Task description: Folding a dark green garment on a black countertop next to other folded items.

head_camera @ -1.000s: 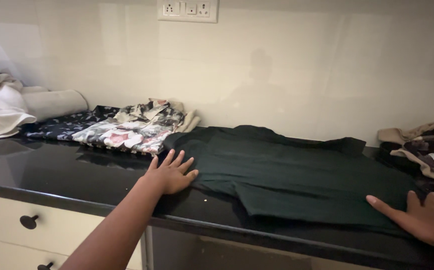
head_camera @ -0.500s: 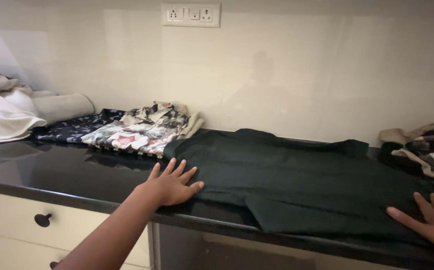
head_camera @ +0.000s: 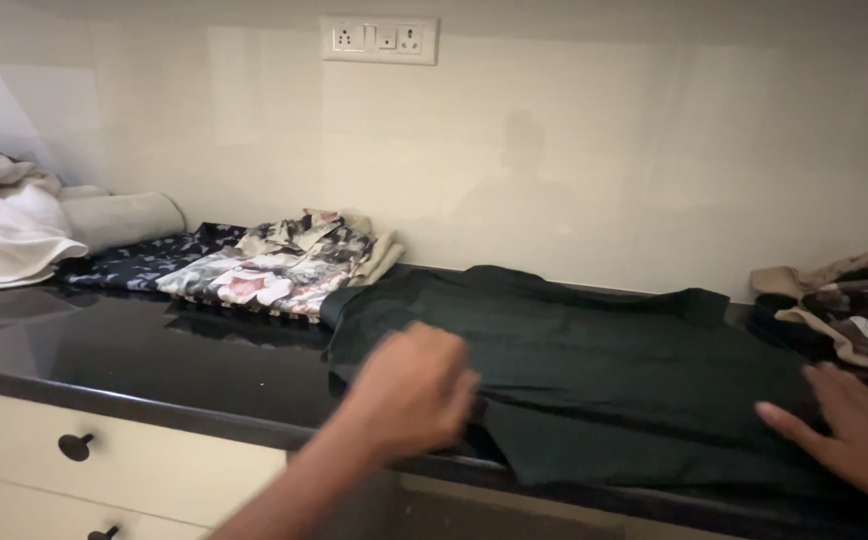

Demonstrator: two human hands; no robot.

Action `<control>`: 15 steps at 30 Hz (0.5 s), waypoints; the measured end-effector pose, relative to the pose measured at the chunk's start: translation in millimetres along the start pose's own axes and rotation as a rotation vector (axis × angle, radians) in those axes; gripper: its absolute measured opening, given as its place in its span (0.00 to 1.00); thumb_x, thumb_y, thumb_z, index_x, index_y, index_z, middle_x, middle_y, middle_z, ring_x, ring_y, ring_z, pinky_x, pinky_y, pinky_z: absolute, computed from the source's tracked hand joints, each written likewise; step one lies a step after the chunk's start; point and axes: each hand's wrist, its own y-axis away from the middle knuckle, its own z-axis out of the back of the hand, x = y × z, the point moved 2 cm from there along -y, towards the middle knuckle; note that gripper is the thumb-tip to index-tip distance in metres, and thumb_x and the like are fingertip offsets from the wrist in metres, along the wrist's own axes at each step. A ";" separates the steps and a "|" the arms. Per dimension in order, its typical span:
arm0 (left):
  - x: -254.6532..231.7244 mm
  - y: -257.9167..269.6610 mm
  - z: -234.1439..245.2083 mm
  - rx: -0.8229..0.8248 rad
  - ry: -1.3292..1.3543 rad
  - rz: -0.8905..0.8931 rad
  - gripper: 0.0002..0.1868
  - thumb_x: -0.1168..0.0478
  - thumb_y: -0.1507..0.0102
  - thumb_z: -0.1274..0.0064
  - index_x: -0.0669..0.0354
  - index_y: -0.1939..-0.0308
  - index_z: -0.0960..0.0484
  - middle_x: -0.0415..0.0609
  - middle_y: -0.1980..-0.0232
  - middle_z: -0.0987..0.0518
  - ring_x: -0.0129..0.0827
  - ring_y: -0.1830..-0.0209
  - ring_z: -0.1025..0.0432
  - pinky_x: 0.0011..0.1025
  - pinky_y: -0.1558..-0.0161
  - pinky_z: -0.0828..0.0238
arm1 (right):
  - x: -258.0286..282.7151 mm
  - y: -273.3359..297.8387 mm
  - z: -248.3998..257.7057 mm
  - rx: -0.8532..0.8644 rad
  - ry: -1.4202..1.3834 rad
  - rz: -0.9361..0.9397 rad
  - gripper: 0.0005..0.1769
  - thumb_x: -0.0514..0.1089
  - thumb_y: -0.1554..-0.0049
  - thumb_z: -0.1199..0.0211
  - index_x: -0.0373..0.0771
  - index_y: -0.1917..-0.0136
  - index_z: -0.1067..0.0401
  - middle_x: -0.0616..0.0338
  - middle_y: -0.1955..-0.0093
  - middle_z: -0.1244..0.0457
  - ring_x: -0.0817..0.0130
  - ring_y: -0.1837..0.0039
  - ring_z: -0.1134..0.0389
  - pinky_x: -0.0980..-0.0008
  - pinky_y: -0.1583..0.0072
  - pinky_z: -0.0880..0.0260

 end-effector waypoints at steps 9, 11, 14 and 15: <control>-86.4 -0.9 -20.4 0.343 0.071 0.044 0.40 0.31 0.43 0.42 0.71 0.58 0.26 0.60 0.69 0.20 0.54 0.64 0.22 0.47 0.61 0.29 | 61.5 -29.5 282.5 -0.376 -1.377 0.049 0.24 0.54 0.44 0.36 0.47 0.37 0.21 0.62 0.37 0.28 0.67 0.36 0.27 0.67 0.36 0.29; -90.0 1.0 -12.6 0.349 0.084 0.061 0.39 0.33 0.44 0.39 0.71 0.56 0.26 0.61 0.66 0.20 0.55 0.63 0.23 0.48 0.61 0.28 | 68.6 -39.8 338.0 -0.300 -1.424 0.057 0.24 0.55 0.43 0.35 0.47 0.36 0.21 0.62 0.40 0.27 0.67 0.40 0.26 0.67 0.39 0.27; -84.7 8.5 -5.2 0.360 0.136 0.064 0.36 0.41 0.46 0.36 0.71 0.54 0.27 0.64 0.61 0.21 0.58 0.61 0.23 0.51 0.60 0.27 | 89.6 -71.3 386.8 -0.229 -1.518 0.140 0.24 0.56 0.44 0.34 0.46 0.37 0.22 0.60 0.43 0.26 0.68 0.44 0.25 0.67 0.41 0.26; -82.4 11.1 -4.3 0.362 0.183 0.045 0.33 0.46 0.47 0.36 0.70 0.53 0.27 0.65 0.59 0.22 0.59 0.60 0.24 0.52 0.61 0.27 | 97.6 -83.5 396.8 -0.233 -1.561 0.207 0.25 0.55 0.45 0.34 0.45 0.38 0.22 0.58 0.44 0.26 0.69 0.43 0.25 0.67 0.42 0.26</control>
